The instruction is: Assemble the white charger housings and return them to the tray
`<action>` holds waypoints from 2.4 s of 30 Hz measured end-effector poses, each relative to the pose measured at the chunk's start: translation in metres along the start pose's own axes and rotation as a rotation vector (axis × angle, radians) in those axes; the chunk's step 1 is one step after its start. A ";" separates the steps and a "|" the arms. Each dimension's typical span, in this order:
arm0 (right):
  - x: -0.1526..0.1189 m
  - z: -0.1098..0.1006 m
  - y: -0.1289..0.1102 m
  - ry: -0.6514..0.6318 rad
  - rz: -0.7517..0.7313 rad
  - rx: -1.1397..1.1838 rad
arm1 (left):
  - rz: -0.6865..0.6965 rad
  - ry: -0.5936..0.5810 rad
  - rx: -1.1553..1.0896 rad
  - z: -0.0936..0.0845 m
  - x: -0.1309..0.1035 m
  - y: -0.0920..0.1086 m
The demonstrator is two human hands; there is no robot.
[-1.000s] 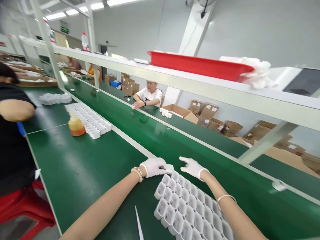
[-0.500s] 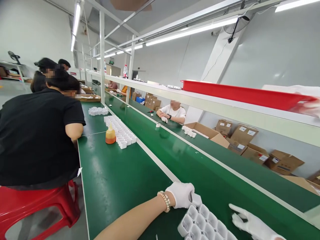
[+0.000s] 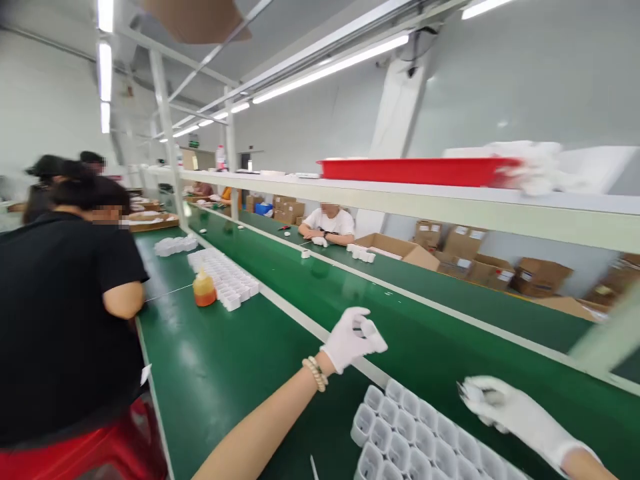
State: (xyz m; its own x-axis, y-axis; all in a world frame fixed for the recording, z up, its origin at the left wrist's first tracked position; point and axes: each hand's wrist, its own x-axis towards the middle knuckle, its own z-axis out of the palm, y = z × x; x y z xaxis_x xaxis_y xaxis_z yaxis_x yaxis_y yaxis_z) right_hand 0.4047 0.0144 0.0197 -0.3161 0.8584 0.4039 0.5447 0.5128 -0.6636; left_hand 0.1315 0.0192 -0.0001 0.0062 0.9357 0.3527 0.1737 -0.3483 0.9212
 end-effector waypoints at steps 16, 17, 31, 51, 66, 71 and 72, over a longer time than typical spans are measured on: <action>-0.095 0.002 -0.166 0.284 0.080 0.272 | 0.606 -0.403 0.356 -0.033 -0.077 0.124; -0.097 0.002 -0.166 0.307 0.054 0.275 | 0.629 -0.408 0.364 -0.033 -0.078 0.125; -0.098 0.012 -0.168 0.298 -0.241 0.250 | 0.799 -0.429 0.412 -0.029 -0.085 0.135; -0.101 0.012 -0.172 0.345 -0.088 0.020 | 0.780 -0.448 0.498 -0.029 -0.086 0.137; -0.103 0.028 -0.158 0.328 -0.232 -0.277 | 0.745 -0.283 0.430 -0.027 -0.090 0.137; -0.108 0.040 -0.161 0.329 -0.171 -0.352 | 0.725 -0.221 0.393 -0.024 -0.091 0.137; -0.109 0.043 -0.161 0.308 -0.151 -0.354 | 0.730 -0.222 0.387 -0.023 -0.091 0.137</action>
State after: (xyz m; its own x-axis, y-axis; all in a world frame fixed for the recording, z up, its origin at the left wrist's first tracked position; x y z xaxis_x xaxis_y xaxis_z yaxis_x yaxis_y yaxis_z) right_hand 0.3180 -0.1615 0.0555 -0.1967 0.7049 0.6815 0.7581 0.5501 -0.3501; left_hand 0.1316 -0.1150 0.0974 0.4332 0.4877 0.7580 0.3749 -0.8623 0.3405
